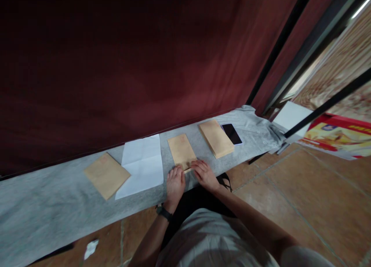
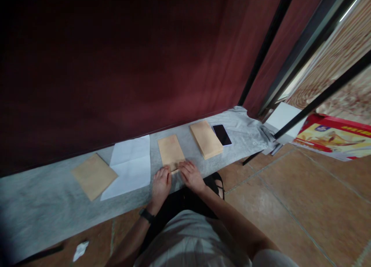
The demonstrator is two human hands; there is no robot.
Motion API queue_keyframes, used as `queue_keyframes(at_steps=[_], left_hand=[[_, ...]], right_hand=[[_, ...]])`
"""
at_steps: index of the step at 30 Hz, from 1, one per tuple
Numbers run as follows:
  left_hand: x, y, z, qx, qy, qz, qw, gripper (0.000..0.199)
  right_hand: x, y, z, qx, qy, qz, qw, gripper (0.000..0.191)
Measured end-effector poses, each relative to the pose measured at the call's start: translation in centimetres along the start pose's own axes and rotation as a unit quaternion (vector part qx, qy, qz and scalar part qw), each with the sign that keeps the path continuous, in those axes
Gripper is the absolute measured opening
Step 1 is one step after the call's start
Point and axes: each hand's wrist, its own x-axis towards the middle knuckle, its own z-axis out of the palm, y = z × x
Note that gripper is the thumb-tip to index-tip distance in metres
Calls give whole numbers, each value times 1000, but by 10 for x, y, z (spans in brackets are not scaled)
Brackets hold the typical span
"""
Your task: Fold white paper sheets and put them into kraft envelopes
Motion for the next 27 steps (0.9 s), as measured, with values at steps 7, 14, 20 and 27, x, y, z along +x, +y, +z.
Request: queue_keyframes(at_steps=[7,14,20,27], left_hand=[[3,6,-3,43,-12,-8,999,24],[7,5,-1,18,-3,-32,999,22],[-3,5,3,-14,-2,21,1000,28],[-28,19,10,2,-29,73,997,51]], right_hand=[[-28,-21,8,-84,-67,-21,994,47],[-24,-25,9,-124,-62,9,990,49],[-23,-27,10,-116,-62,32,991,48],[-24,-23,12,-113,-69,29,991,47]])
